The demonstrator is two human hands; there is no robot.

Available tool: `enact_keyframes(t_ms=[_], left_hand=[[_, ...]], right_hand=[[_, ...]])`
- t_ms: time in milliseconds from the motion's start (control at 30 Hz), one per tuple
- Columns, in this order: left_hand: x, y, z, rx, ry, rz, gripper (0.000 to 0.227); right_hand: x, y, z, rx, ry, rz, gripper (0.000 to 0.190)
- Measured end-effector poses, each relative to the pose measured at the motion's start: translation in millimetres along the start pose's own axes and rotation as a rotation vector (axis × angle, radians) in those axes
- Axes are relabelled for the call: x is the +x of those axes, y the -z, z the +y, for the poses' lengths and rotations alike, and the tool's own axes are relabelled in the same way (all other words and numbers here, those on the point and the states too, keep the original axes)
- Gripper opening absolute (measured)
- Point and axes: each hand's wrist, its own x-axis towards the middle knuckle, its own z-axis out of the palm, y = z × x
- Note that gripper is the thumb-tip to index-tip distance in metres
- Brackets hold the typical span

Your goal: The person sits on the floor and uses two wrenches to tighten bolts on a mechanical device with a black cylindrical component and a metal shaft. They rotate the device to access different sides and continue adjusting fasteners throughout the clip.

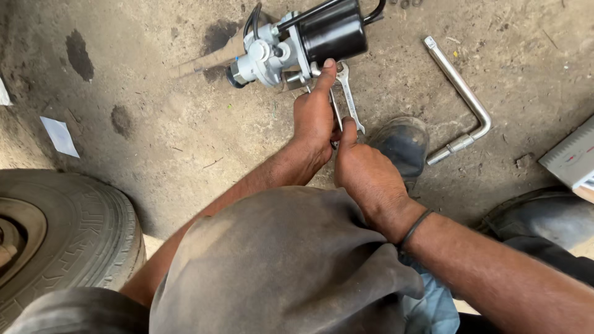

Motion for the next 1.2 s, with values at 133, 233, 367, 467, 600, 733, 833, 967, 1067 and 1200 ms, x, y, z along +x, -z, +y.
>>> enact_keyframes(t_ms=[133, 233, 367, 467, 600, 733, 833, 967, 1067, 1200], left_hand=[[0.4, 0.8, -9.0, -0.047, -0.010, 0.014, 0.048], [-0.6, -2.1, -9.8, -0.082, -0.026, 0.012, 0.046], [-7.1, -5.6, -7.3, -0.146, 0.013, 0.004, 0.041], [-6.0, -8.3, -5.3, -0.164, 0.020, -0.018, 0.041], [-4.2, -4.7, -15.3, -0.138, 0.007, 0.005, 0.045], [-2.6, -4.7, -16.7, -0.113, 0.006, 0.053, 0.043], [-2.1, -3.5, -15.3, -0.126, 0.041, 0.104, 0.043], [-5.1, 2.5, -14.8, -0.191, 0.076, 0.137, 0.044], [-4.5, 0.7, -12.6, -0.146, 0.038, 0.121, 0.046], [-6.9, -3.7, -14.9, -0.133, -0.006, 0.031, 0.044]], right_hand=[[-0.9, -6.5, 3.4, -0.077, 0.059, 0.080, 0.053], [2.8, -12.5, 9.9, -0.068, 0.081, 0.091, 0.057], [4.9, -19.7, 16.3, -0.084, 0.115, 0.139, 0.035], [8.0, -21.6, 20.1, -0.056, 0.114, 0.143, 0.035], [5.4, -32.3, 23.1, -0.033, 0.141, 0.195, 0.033], [8.8, -36.4, 26.0, -0.037, 0.147, 0.191, 0.030], [14.0, -40.1, 27.5, -0.095, 0.179, 0.170, 0.034], [15.9, -44.9, 27.5, -0.073, 0.202, 0.189, 0.027], [16.0, -43.9, 29.3, -0.101, 0.189, 0.181, 0.027], [13.8, -47.6, 31.8, -0.004, 0.168, 0.268, 0.023]])
